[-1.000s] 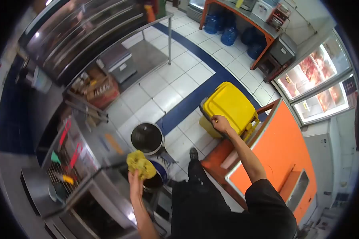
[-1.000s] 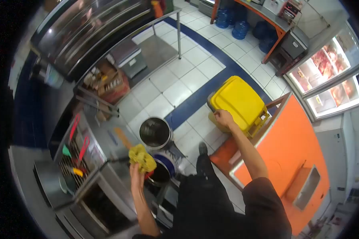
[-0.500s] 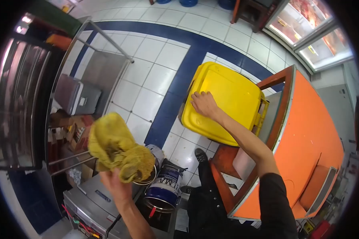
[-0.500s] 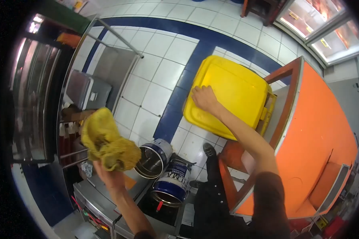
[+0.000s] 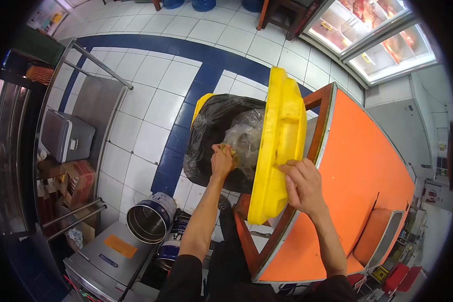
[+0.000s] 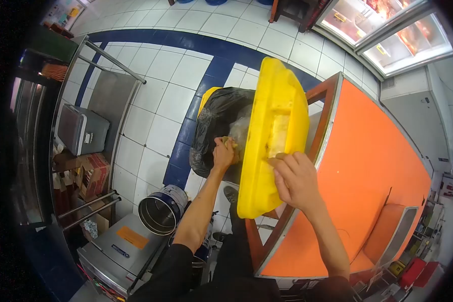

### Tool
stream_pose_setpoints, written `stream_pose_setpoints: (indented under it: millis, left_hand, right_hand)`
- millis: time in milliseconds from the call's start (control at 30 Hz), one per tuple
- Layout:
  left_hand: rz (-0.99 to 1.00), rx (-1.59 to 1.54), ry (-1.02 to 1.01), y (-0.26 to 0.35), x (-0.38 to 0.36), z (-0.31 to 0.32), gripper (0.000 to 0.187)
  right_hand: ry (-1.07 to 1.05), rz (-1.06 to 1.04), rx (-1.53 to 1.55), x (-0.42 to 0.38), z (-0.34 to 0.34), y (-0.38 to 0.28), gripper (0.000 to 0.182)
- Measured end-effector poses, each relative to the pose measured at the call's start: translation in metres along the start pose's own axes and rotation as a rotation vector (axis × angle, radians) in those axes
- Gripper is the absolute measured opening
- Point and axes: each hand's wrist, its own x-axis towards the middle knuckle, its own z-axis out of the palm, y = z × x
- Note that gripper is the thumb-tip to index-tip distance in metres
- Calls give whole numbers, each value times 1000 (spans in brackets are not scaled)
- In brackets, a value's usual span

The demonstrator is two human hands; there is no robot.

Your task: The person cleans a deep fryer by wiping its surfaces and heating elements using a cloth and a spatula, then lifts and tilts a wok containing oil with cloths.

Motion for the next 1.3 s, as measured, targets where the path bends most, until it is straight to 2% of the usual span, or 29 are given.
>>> stream_pose_setpoints:
  millis: [100,167,233,300,367,400,433,500,533,567,600,633,667,700,733,767,833,900,967,1033,1100,1167,1233,1300]
  left_hand:
    - [89,-43,-45,-2,-4,1,40]
    - [131,123,-243,26,-5,-29,38]
    - [168,231,-174,42,-17,-45,32]
    - [360,177,-168,50,-32,-64,27]
    - [357,122,-149,50,-41,-71,27]
    - [476,50,-57,62,-52,-82,28]
    - [484,61,-18,77,-61,-95,26]
    - [654,-31,137,98,-80,-121,25]
    - [644,-3,186,105,-89,-133,26]
    - [609,-5,148,99,-89,-139,19]
    - [467,25,22,97,-89,-143,16]
    - [616,-77,420,91,-93,-134,15]
    - [682,-51,466,103,-102,-150,15]
    - [769,-167,508,97,-103,-151,17]
    - [487,29,220,89,-102,-150,14]
    - [391,98,100,94,-104,-165,11]
    - [640,-129,532,89,-120,-162,12]
    - [582,-263,589,80,-134,-176,10]
    - [615,-301,699,75,-164,-202,12]
    - [637,-393,748,80,-231,-246,18]
    - [534,-441,627,71,-289,-277,17]
    - [514,-630,501,74,-363,-316,15]
    - [642,-621,691,54,-360,-297,19]
    - [689,-631,939,46,-383,-296,21]
  right_hand:
    - [-13,-20,47,-6,2,2,24]
    - [-12,-2,47,-3,0,1,23]
    - [11,-14,62,-3,2,-1,23]
    - [25,-44,99,0,6,-6,22]
    - [55,1,106,1,5,-11,21]
    - [30,20,122,0,4,-13,19]
    - [38,0,138,-2,5,-15,19]
    - [56,-11,102,-4,6,-12,19]
    - [62,-5,116,-1,6,-13,19]
    - [55,5,143,-6,6,-18,19]
    - [43,3,146,-10,8,-19,20]
    - [30,-21,155,-8,13,-14,21]
    - [32,-51,154,-6,18,-4,21]
    - [38,-49,157,-11,28,1,22]
    - [37,-68,118,-15,33,0,23]
    - [23,-123,74,-7,34,0,24]
    - [-28,-127,117,2,42,0,25]
    - [-61,-152,65,6,48,-15,28]
    - [-85,-252,-23,19,77,11,35]
    - [-92,-292,-32,27,98,5,39]
    - [-139,-373,-184,39,129,1,43]
    - [-335,-362,-231,57,156,-1,38]
    - [-409,-361,-205,54,163,-52,37]
    - [-439,-353,-111,24,161,-119,36]
